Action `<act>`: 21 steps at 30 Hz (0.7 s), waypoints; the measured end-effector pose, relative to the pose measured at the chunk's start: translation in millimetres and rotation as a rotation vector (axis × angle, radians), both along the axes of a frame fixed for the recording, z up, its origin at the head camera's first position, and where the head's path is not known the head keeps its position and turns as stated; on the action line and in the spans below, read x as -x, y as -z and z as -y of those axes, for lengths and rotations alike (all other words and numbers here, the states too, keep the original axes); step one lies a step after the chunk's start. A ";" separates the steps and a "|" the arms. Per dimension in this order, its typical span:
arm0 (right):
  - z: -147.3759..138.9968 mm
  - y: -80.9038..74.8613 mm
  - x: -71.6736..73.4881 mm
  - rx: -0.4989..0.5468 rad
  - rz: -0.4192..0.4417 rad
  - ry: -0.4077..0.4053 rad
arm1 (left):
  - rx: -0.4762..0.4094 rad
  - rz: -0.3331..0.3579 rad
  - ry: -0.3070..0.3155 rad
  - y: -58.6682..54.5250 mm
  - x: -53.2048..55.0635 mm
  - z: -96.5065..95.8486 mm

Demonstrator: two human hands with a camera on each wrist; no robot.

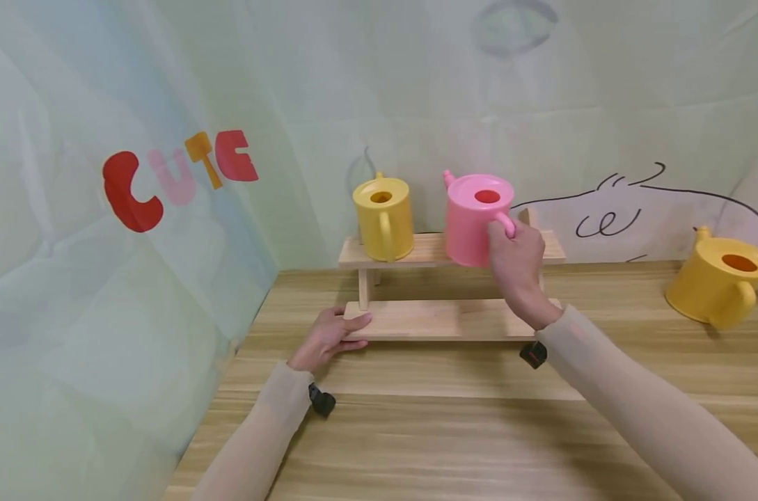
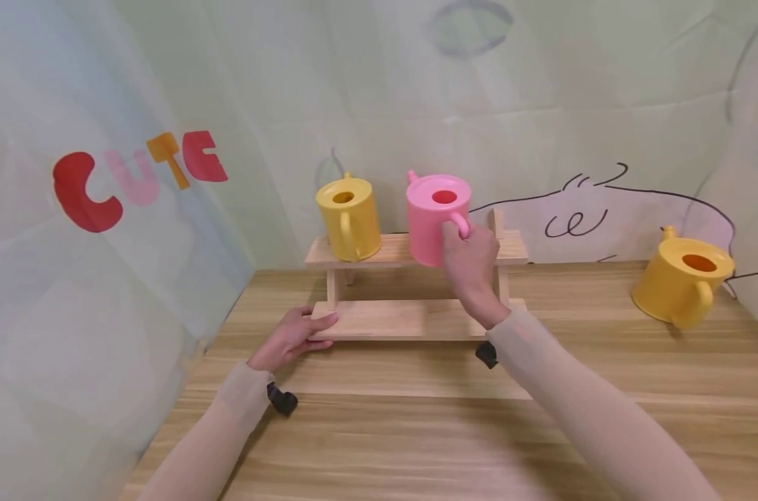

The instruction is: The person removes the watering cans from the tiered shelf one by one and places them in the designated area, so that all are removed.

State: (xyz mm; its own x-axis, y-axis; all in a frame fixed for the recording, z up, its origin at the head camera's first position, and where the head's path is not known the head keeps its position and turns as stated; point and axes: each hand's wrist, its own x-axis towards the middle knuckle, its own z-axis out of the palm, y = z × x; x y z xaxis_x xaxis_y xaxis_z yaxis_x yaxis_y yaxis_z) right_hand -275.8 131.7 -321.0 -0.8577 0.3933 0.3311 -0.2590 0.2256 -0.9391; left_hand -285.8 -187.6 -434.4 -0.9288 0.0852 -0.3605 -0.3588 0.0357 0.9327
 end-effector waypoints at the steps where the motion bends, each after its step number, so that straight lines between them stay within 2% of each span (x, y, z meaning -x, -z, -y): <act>1: -2.6 0.0 -0.8 -0.002 0.000 0.007 | 0.000 -0.002 0.001 -0.4 -0.4 0.0; 9: -27.6 -0.9 -8.6 0.045 0.018 0.051 | 0.000 -0.008 0.004 0.1 0.3 -0.1; 14: -47.1 -1.9 -13.0 0.036 0.031 0.092 | -0.004 -0.004 0.017 -0.2 -0.9 0.9; 21: -77.4 -1.2 -19.6 0.012 0.057 0.099 | -0.001 0.001 0.024 -1.5 -1.1 1.1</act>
